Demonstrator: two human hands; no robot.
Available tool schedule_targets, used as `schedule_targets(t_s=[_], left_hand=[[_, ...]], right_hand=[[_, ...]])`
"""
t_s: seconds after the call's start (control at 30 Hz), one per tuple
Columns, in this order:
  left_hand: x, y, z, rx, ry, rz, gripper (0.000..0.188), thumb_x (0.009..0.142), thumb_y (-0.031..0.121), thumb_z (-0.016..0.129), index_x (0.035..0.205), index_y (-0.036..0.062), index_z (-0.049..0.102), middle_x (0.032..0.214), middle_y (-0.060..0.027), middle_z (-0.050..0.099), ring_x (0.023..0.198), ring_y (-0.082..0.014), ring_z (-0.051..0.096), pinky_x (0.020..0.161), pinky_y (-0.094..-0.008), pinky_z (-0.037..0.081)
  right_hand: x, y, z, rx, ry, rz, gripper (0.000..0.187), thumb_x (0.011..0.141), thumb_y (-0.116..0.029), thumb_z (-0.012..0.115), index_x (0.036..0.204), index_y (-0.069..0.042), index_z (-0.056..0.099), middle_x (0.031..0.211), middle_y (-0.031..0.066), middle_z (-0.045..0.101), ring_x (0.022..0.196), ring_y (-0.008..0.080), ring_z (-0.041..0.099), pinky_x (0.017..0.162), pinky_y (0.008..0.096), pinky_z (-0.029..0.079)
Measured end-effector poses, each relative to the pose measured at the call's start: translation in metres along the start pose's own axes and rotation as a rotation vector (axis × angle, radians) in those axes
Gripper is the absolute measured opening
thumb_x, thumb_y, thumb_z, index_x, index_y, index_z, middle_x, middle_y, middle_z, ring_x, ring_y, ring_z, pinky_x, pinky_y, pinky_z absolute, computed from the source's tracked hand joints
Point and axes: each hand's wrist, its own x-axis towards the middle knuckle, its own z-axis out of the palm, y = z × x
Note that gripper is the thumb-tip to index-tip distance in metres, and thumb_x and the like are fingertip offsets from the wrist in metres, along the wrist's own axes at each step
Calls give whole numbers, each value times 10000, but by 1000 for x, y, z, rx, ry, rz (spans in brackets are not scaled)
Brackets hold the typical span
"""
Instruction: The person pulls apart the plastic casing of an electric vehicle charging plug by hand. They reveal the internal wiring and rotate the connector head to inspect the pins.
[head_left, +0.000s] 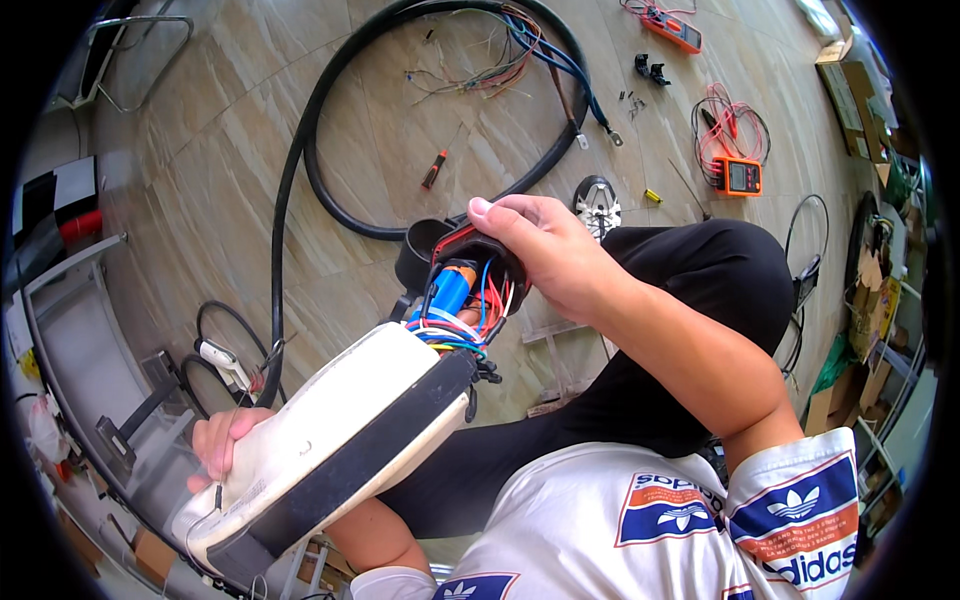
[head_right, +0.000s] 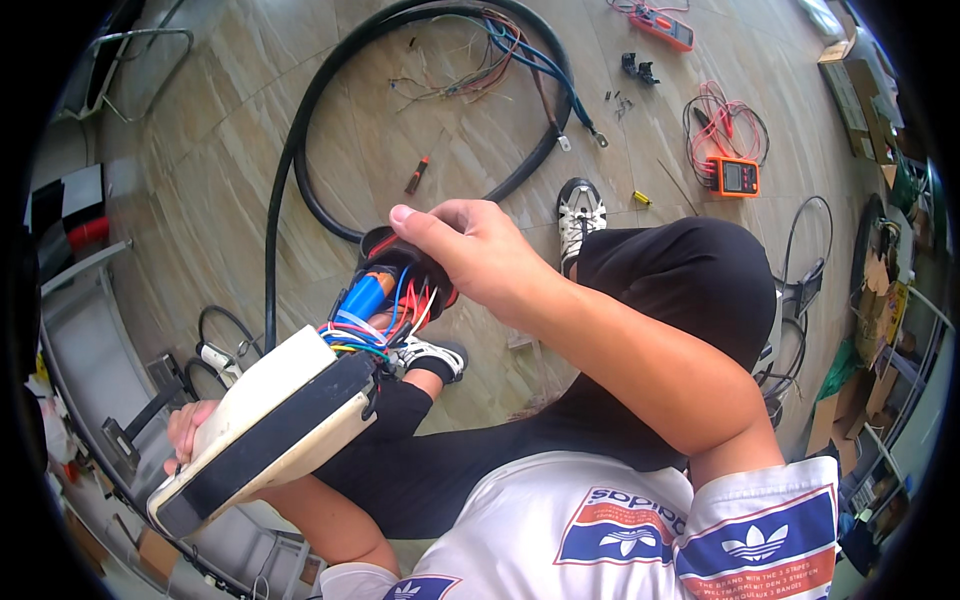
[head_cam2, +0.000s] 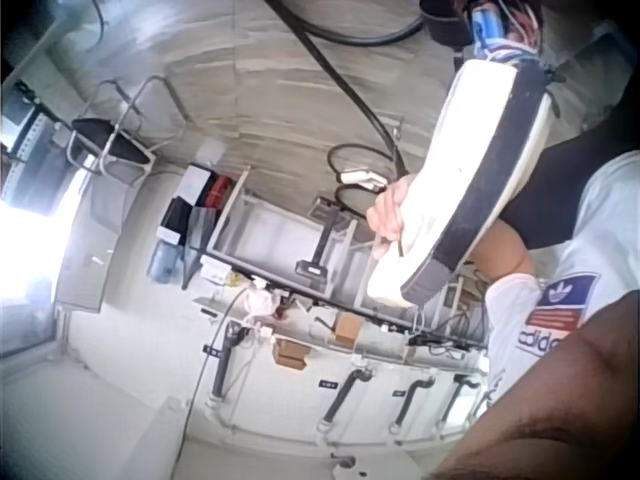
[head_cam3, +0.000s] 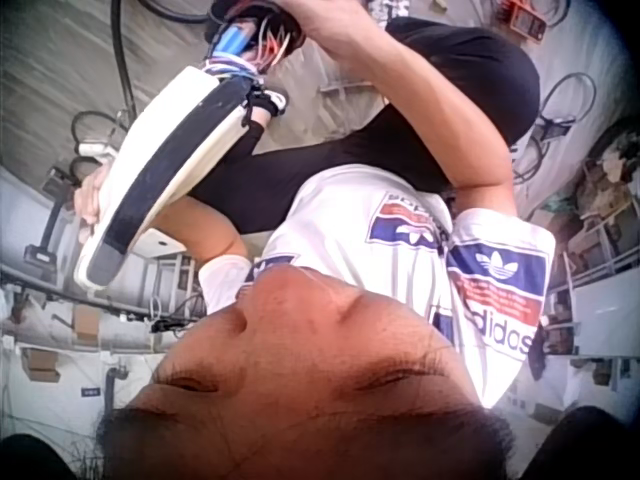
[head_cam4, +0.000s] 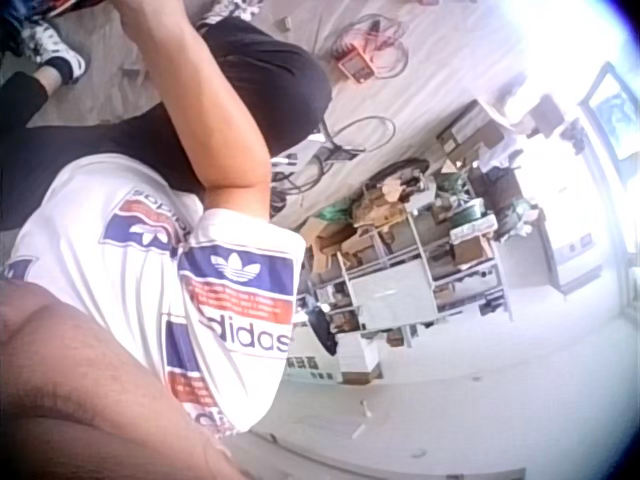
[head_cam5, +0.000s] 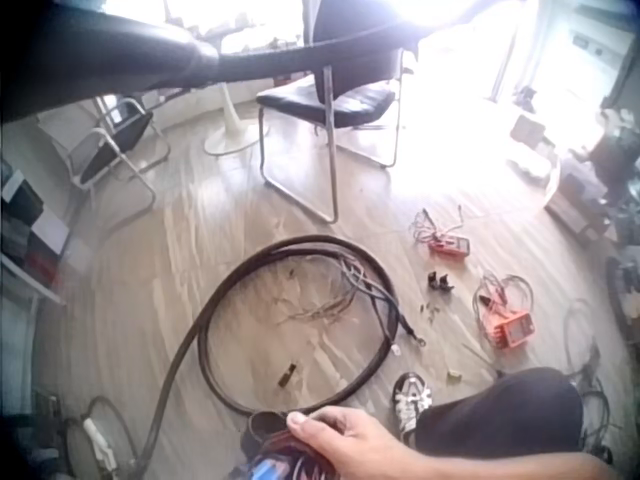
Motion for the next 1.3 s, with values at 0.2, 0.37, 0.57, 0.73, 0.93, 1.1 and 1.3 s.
schedule_targets(t_s=[0.2, 0.37, 0.57, 0.73, 0.93, 1.1, 1.3], left_hand=[[-3, -4, -16, 147, 61, 51, 150, 945, 225, 592, 953, 89, 528, 928, -9, 590, 947, -164, 598, 1013, -362, 447], [-31, -5, -31, 477, 243, 51, 390, 978, 409, 561, 1127, 48, 561, 1204, -101, 586, 1232, -249, 533, 1142, -491, 360], [-85, -47, -12, 81, 255, -81, 487, 999, 492, 483, 1244, 96, 624, 1345, -109, 538, 1354, -303, 450, 1170, -567, 289], [-130, -77, -11, -94, 337, -178, 631, 967, 515, 500, 1406, 62, 516, 1467, -165, 504, 1359, -364, 464, 1116, -573, 345], [-180, -127, -6, -241, 137, -459, 755, 920, 635, 532, 1435, 84, 496, 1298, -159, 576, 1004, -308, 556, 780, -405, 469], [-214, -164, -27, 39, -13, -761, 1158, 769, 925, 382, 1350, -72, 489, 949, -258, 630, 651, -257, 597, 506, -323, 465], [-220, -150, 3, 300, 45, -980, 1123, 832, 884, 262, 1323, -93, 516, 865, -248, 668, 663, -270, 642, 582, -330, 508]], right_hand=[[11, 16, -3, 72, 9, 86, 695, 874, -559, 704, 1084, 98, 617, 942, 119, 661, 811, 154, 635, 734, 290, 512], [15, 7, 3, 124, 60, 68, 671, 872, -514, 726, 1123, 89, 571, 1001, 135, 656, 863, 169, 667, 798, 308, 540], [16, -14, -3, -48, 92, -189, 607, 828, -442, 781, 1043, 101, 614, 857, 97, 647, 741, 137, 640, 630, 288, 523], [-8, -56, -10, -73, 8, -407, 471, 777, -348, 826, 946, 52, 644, 824, 73, 658, 703, 117, 624, 616, 266, 497], [-65, -104, -18, 1, -181, -576, 551, 725, -219, 862, 1095, 102, 611, 905, 113, 673, 744, 163, 675, 659, 282, 558], [-95, -122, -11, -224, -140, -773, 744, 608, -297, 897, 1163, 105, 609, 913, 134, 667, 752, 183, 677, 664, 290, 553], [-104, -133, 25, -494, -221, -909, 658, 644, -248, 912, 1113, 99, 608, 887, 119, 672, 766, 163, 688, 718, 288, 576]])
